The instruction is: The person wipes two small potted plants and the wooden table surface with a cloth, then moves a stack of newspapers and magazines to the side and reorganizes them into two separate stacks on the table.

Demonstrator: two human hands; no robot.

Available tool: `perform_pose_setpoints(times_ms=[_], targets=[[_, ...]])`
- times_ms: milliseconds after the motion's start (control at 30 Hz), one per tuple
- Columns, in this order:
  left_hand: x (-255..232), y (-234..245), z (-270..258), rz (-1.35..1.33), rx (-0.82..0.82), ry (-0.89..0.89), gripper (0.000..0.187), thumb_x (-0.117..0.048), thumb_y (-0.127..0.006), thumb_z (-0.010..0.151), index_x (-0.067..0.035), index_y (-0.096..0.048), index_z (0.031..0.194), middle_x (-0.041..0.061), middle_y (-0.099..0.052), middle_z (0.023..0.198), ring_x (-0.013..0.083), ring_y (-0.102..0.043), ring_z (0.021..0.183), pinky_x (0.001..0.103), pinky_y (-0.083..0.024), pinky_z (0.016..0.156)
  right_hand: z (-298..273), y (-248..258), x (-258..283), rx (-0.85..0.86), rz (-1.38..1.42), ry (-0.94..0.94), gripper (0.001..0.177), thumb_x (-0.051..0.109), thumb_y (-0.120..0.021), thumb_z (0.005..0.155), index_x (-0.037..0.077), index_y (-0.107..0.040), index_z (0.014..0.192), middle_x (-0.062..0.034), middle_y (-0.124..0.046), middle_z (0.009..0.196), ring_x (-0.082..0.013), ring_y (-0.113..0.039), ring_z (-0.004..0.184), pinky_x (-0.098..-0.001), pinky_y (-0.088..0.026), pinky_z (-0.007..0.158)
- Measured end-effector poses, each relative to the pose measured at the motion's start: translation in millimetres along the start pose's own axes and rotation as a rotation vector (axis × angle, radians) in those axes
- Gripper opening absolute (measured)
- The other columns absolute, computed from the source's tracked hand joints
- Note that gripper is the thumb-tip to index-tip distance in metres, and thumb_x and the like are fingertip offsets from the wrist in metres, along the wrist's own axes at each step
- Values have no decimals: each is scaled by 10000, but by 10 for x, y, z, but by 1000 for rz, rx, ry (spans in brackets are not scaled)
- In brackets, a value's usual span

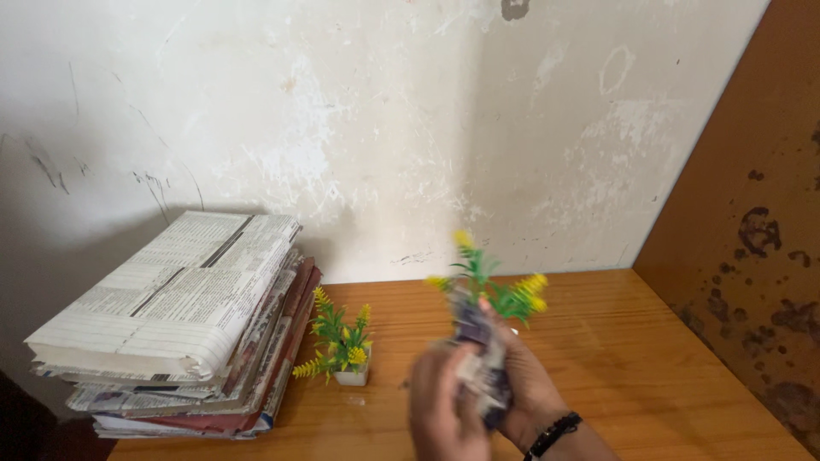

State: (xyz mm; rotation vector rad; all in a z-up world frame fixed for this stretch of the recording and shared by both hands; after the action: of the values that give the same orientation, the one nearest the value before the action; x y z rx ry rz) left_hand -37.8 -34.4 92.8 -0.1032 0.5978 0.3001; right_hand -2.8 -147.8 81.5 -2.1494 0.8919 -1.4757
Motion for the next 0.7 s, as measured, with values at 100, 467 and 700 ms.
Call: perform_pose_setpoints(times_ms=[100, 467, 700], targets=[[-33, -199, -71, -60, 125, 129, 349, 2, -580, 877, -119, -751, 1155, 147, -665, 1187, 310, -668, 1127, 383, -592, 901, 173, 308, -51, -144, -43, -38, 555, 647, -674, 886, 104, -621, 991, -85, -676, 826, -249, -687, 721, -378, -611, 580], [385, 138, 323, 92, -35, 560, 263, -127, -608, 907, -70, -713, 1142, 103, -678, 1065, 286, -637, 1064, 432, -484, 952, -174, -287, -24, 141, -285, 105, 384, 310, -706, 836, 89, -671, 1149, -48, -717, 1059, -185, -661, 1015, -384, -515, 921], [30, -81, 141, 98, 95, 53, 597, -298, -718, 922, 25, -566, 1400, 234, -556, 1386, 386, -521, 1255, 451, -425, 1012, 69, -113, 23, 166, 6, 42, 317, 279, -702, 834, 54, -655, 1052, -100, -725, 897, -246, -695, 807, -412, -584, 789]])
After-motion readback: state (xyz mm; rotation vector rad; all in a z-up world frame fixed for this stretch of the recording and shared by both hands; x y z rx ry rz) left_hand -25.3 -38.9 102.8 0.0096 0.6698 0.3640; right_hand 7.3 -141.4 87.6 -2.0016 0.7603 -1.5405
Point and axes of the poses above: each hand's wrist, its own z-axis towards the middle knuckle, its own y-axis out of the back of the hand, x = y × z, the point moved 5 cm from there along z, towards the middle knuckle
